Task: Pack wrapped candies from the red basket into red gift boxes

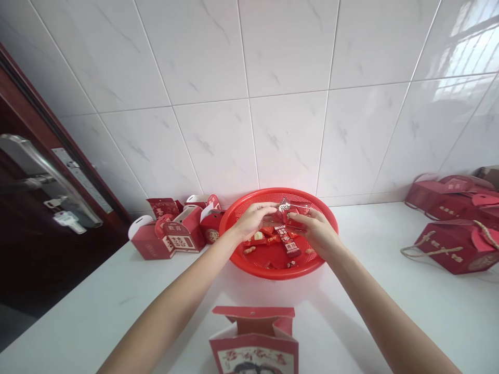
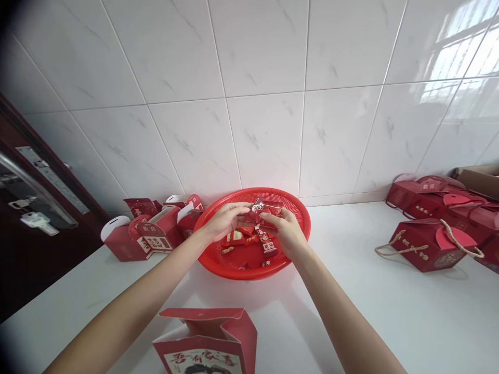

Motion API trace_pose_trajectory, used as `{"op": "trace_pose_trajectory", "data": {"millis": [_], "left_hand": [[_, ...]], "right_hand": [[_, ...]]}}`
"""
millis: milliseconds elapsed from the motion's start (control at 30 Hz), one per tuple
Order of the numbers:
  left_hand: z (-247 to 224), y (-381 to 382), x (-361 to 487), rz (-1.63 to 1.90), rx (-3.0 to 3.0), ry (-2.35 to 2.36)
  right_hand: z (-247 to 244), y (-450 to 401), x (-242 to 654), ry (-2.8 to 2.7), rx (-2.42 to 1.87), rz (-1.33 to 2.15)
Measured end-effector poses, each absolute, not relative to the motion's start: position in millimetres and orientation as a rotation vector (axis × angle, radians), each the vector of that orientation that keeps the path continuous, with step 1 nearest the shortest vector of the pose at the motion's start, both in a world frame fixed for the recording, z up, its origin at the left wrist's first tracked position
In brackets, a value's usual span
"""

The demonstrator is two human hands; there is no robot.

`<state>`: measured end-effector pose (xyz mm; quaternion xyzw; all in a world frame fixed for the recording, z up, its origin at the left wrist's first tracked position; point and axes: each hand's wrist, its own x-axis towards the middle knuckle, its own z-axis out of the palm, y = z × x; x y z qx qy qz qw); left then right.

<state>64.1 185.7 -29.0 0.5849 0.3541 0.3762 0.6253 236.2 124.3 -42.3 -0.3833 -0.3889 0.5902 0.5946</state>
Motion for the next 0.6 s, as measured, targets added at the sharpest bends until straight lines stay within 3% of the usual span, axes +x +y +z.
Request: {"op": "trace_pose_trajectory", "data": {"millis": [300, 467, 600], "left_hand": [[-34, 187, 63, 0.856, 1.549, 0.784], [-45, 206, 58, 1.004, 1.608, 1.281], [-52, 222, 49, 0.92, 1.689, 1.471]], "right_hand": [[-46, 126, 237, -0.922, -0.833, 1.356], [-44, 125, 236, -0.825, -0.882, 1.305], [-43, 125, 234, -0.761, -0.87, 1.269]]}}
